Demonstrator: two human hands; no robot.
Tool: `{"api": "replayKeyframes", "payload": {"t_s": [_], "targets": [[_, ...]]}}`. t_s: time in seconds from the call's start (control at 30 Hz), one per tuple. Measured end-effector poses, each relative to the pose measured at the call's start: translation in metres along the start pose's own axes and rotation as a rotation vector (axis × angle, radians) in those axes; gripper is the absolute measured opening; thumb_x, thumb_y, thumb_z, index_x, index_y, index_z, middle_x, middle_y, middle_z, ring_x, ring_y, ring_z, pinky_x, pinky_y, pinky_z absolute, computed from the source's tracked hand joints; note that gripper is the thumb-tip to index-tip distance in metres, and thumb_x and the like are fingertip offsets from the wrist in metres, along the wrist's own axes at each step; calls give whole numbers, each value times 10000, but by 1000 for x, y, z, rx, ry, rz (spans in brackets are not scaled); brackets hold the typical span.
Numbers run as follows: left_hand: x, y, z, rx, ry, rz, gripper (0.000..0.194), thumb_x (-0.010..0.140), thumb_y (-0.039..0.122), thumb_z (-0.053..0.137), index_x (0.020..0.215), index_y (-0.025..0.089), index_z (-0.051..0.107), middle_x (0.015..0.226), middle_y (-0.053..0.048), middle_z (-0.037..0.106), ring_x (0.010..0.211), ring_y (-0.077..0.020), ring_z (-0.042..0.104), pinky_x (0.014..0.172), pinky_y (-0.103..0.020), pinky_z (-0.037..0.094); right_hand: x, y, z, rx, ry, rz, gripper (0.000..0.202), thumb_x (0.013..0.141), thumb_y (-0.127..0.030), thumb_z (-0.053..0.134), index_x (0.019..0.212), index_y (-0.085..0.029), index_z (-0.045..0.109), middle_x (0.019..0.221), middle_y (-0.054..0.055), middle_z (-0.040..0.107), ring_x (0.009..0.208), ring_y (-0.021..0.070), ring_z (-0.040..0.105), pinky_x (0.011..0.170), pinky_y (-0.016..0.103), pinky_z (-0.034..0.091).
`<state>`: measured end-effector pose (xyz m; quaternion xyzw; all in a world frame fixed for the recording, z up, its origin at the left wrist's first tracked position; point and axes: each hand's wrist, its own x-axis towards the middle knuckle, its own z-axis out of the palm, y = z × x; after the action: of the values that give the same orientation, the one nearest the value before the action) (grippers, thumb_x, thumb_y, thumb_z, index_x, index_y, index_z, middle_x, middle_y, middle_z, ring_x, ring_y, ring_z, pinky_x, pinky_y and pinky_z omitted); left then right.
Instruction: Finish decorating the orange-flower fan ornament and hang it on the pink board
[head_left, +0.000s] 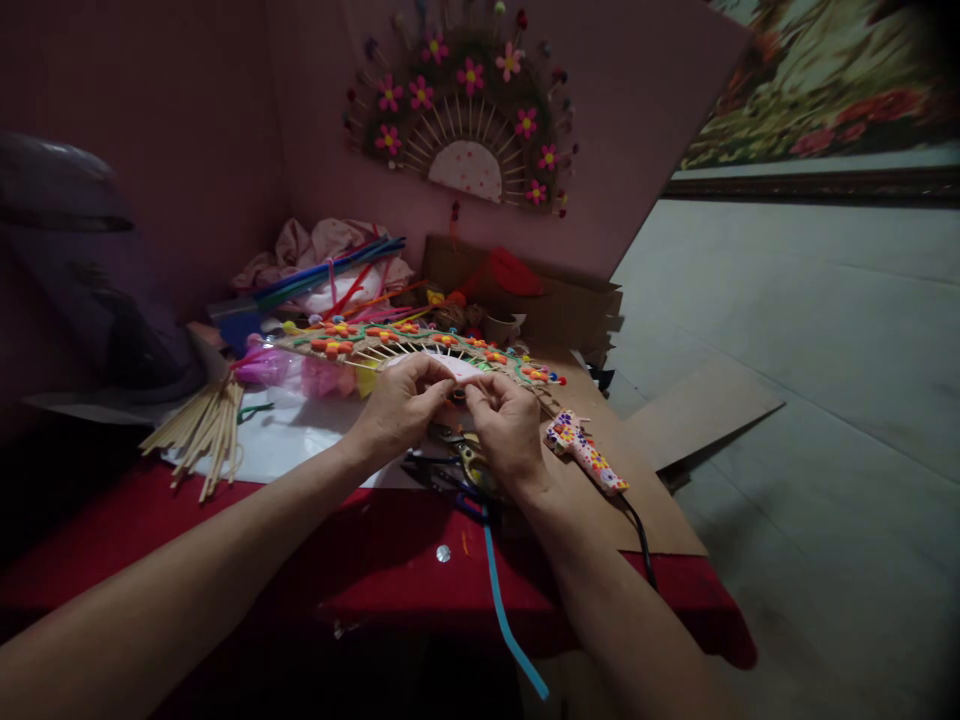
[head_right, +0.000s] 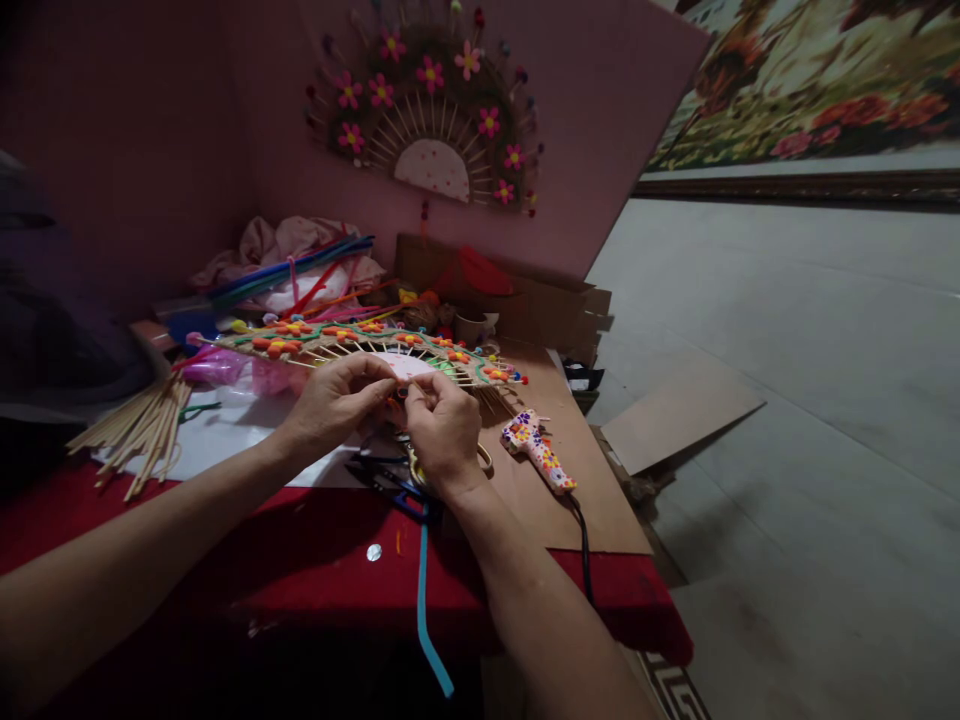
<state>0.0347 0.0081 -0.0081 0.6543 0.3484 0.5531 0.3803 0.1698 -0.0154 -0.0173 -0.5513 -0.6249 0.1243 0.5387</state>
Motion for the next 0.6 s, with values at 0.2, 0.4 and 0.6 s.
{"api": "replayKeyframes", "payload": {"t_s": [0.2,0.4,0.6], "targets": [[1,-3,-1,12,-55,-6,89,733,238,587,763,156,604,585,20,583,449,-96,525,404,-202,400,4,4,1,83,51,98,153,777,-338,562,780,-207,642,660,7,655,585,160,585,543,248,423],[1,-3,-1,0,-71,-1,60,734,216,567,746,162,589,581,29,564,471,-93,513,415,-194,398,4,2,4,426,-182,164,175,718,-342,621,777,-179,651,660,2,649,569,137,570,550,250,448],[2,-4,0,62,-13,74,52,711,197,591,710,161,628,655,6,597,545,-99,537,479,-203,426,6,-3,3,661,-269,320,221,614,-305,693,761,-142,672,567,-22,624,493,101,526,514,229,423]]}}
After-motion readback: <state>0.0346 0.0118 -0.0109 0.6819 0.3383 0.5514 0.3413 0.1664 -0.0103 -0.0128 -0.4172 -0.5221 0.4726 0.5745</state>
